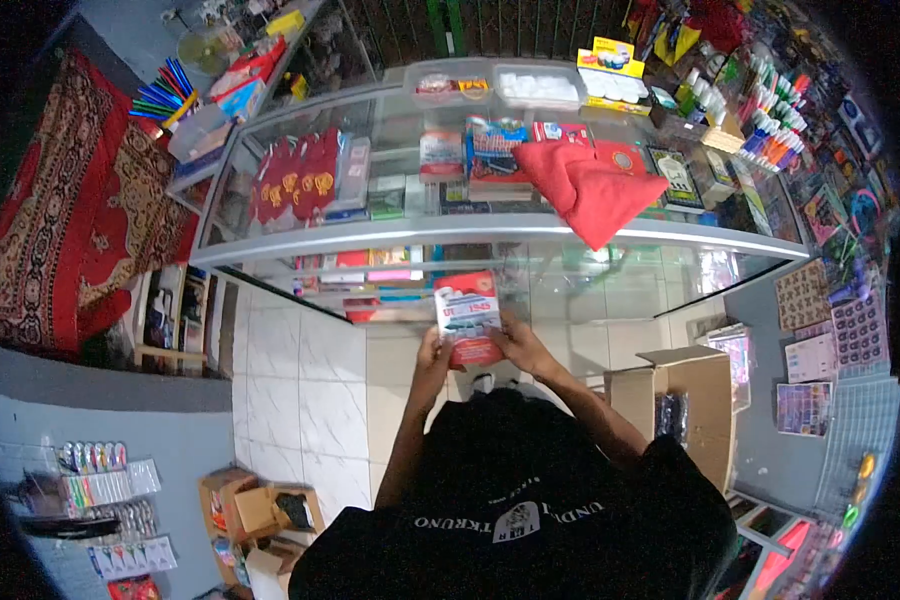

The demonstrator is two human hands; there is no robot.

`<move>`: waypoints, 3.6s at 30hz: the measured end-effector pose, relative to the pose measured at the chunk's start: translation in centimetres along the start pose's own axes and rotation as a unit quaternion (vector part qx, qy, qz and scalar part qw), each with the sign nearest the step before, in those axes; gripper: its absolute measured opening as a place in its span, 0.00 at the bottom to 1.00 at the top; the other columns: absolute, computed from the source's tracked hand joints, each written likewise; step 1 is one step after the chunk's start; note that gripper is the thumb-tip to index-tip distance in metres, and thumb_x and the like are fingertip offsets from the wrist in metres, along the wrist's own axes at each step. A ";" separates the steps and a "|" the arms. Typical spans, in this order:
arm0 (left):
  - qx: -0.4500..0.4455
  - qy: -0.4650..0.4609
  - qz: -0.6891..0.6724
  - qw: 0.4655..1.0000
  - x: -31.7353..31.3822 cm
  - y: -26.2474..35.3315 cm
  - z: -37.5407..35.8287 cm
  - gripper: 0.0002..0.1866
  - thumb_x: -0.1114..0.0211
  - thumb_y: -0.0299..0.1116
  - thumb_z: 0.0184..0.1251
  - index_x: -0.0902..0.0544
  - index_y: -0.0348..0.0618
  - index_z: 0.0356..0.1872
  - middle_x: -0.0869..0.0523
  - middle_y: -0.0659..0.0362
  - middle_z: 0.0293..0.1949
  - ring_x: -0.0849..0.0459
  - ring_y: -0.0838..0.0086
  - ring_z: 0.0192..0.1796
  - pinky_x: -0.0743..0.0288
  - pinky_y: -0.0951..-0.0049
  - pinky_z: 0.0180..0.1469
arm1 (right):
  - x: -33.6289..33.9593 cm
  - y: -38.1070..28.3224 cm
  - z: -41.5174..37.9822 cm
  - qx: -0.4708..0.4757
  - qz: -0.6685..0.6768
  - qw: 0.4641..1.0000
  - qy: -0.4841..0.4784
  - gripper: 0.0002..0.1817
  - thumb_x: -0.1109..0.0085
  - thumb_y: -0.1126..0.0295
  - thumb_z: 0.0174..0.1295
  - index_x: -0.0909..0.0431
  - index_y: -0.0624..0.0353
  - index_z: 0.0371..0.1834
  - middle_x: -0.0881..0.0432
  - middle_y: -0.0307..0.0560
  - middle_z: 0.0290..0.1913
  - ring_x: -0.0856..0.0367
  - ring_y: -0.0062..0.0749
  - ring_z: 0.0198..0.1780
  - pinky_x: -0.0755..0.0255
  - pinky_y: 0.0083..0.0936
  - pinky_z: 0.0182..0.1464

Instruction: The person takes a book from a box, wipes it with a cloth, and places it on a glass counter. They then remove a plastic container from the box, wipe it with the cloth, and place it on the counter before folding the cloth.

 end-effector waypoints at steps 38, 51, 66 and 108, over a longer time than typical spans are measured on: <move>-0.124 0.035 0.034 0.991 12.1 6.0 19.3 0.11 0.44 0.37 0.71 0.26 0.42 0.47 0.25 0.64 0.23 0.25 0.79 0.28 0.30 0.75 0.28 | 8.6 18.7 1.3 -0.231 -0.251 0.939 0.051 0.14 0.44 0.63 0.66 0.24 0.62 0.46 0.17 0.48 0.27 0.17 0.31 0.33 0.24 0.29 0.37; -0.037 0.030 -0.029 0.998 9.5 6.9 38.2 0.19 0.38 0.43 0.68 0.25 0.39 0.50 0.20 0.61 0.28 0.21 0.78 0.26 0.27 0.74 0.27 | 12.3 34.6 -21.1 -0.489 -0.036 0.807 0.331 0.16 0.42 0.57 0.63 0.21 0.59 0.44 0.16 0.49 0.36 0.19 0.34 0.33 0.25 0.34 0.34; -0.300 0.082 0.312 0.898 7.9 7.3 38.0 0.39 0.25 0.43 0.51 0.32 0.36 0.61 0.26 0.44 0.54 0.28 0.53 0.59 0.34 0.57 0.60 | 12.9 23.8 -7.9 -0.394 -0.057 0.856 0.331 0.20 0.44 0.55 0.65 0.28 0.60 0.50 0.15 0.50 0.31 0.18 0.31 0.27 0.23 0.29 0.29; -0.264 0.048 0.324 0.907 11.9 -0.9 19.9 0.16 0.34 0.32 0.61 0.21 0.37 0.49 0.19 0.50 0.46 0.22 0.59 0.52 0.31 0.60 0.57 | 7.1 26.8 -14.4 -0.477 -0.057 0.828 0.288 0.21 0.47 0.52 0.66 0.25 0.60 0.50 0.16 0.48 0.31 0.17 0.31 0.30 0.22 0.28 0.31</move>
Point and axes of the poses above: each hand's wrist, its own z-axis towards the middle knuckle, its own x-axis out of the back of the hand, y = z × x, the point moved 5 cm from there along z, towards the middle knuckle
